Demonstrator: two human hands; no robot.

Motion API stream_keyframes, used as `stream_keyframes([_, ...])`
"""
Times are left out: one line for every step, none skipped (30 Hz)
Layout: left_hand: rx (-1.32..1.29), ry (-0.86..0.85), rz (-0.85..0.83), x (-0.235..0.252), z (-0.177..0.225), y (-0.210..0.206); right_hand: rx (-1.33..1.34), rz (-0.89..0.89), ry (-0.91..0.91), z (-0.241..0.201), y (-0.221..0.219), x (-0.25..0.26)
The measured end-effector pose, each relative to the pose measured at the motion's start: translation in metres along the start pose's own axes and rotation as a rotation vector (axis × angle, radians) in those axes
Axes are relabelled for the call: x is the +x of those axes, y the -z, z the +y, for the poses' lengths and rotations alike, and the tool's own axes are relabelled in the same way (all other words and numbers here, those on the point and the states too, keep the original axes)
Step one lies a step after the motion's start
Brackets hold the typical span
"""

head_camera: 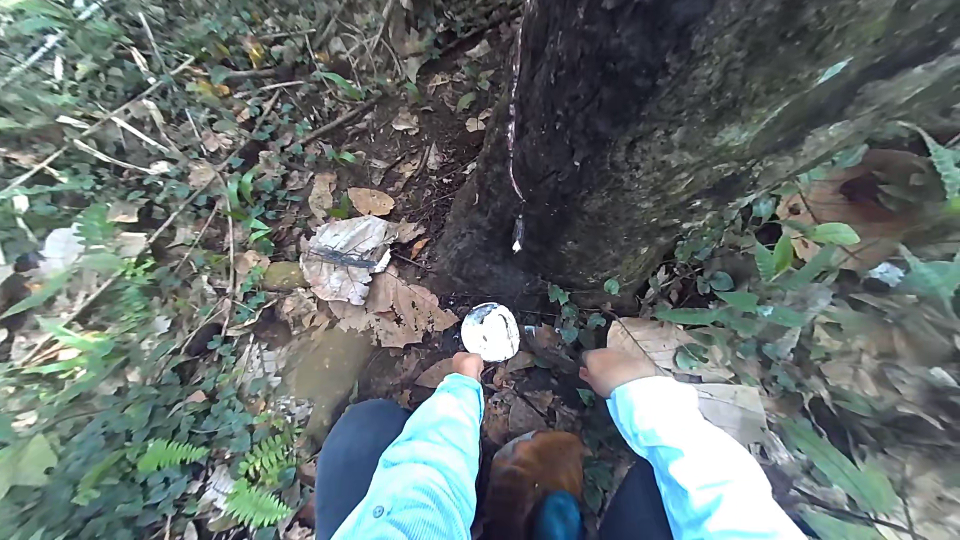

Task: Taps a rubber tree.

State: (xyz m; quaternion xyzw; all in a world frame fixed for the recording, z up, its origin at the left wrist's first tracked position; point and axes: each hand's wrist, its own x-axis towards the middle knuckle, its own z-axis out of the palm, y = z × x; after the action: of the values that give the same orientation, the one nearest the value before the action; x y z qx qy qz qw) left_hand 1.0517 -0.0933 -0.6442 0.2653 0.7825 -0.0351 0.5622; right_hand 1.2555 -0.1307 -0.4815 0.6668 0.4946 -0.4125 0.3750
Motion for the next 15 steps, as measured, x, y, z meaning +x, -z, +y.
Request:
stream_keyframes([-0.008, 0.002, 0.001, 0.001, 0.000, -0.001, -0.008, 0.019, -0.007, -0.006, 0.000, 0.003])
stream_keyframes([-0.016, -0.002, 0.004, 0.004, -0.001, -0.003, -0.009, 0.029, -0.004, -0.011, 0.001, 0.005])
stream_keyframes([-0.029, -0.010, 0.007, 0.006, -0.002, -0.005, -0.006, 0.037, 0.002, -0.015, 0.003, 0.007])
stream_keyframes([-0.054, -0.012, 0.002, 0.006, -0.003, -0.006, -0.002, 0.051, 0.007, -0.018, 0.005, 0.008])
stream_keyframes([-0.090, -0.013, -0.006, 0.006, -0.003, -0.007, 0.004, 0.065, 0.014, -0.020, 0.007, 0.008])
stream_keyframes([-0.122, -0.015, -0.013, 0.004, -0.002, -0.007, 0.011, 0.079, 0.021, -0.021, 0.009, 0.008])
stream_keyframes([-0.144, -0.019, -0.014, 0.003, -0.002, -0.008, 0.016, 0.092, 0.028, -0.023, 0.011, 0.007])
stream_keyframes([-0.133, -0.022, -0.004, 0.003, -0.001, -0.008, 0.023, 0.106, 0.033, -0.025, 0.012, 0.007])
stream_keyframes([-0.104, -0.026, 0.010, 0.004, -0.001, -0.009, 0.031, 0.125, 0.037, -0.027, 0.013, 0.008])
stream_keyframes([-0.067, -0.027, 0.023, 0.004, -0.001, -0.009, 0.042, 0.145, 0.037, -0.030, 0.012, 0.010])
stream_keyframes([-0.039, -0.023, 0.029, 0.004, -0.001, -0.009, 0.052, 0.157, 0.029, -0.033, 0.012, 0.012])
stream_keyframes([-0.029, -0.022, 0.030, 0.004, 0.000, -0.009, 0.059, 0.160, 0.013, -0.035, 0.012, 0.012])
stream_keyframes([-0.029, -0.028, 0.031, 0.004, -0.001, -0.010, 0.064, 0.158, -0.002, -0.036, 0.013, 0.012])
stream_keyframes([-0.029, -0.035, 0.030, 0.005, -0.001, -0.010, 0.067, 0.162, -0.010, -0.036, 0.015, 0.011])
stream_keyframes([-0.028, -0.042, 0.031, 0.006, -0.002, -0.011, 0.071, 0.165, -0.013, -0.034, 0.016, 0.010])
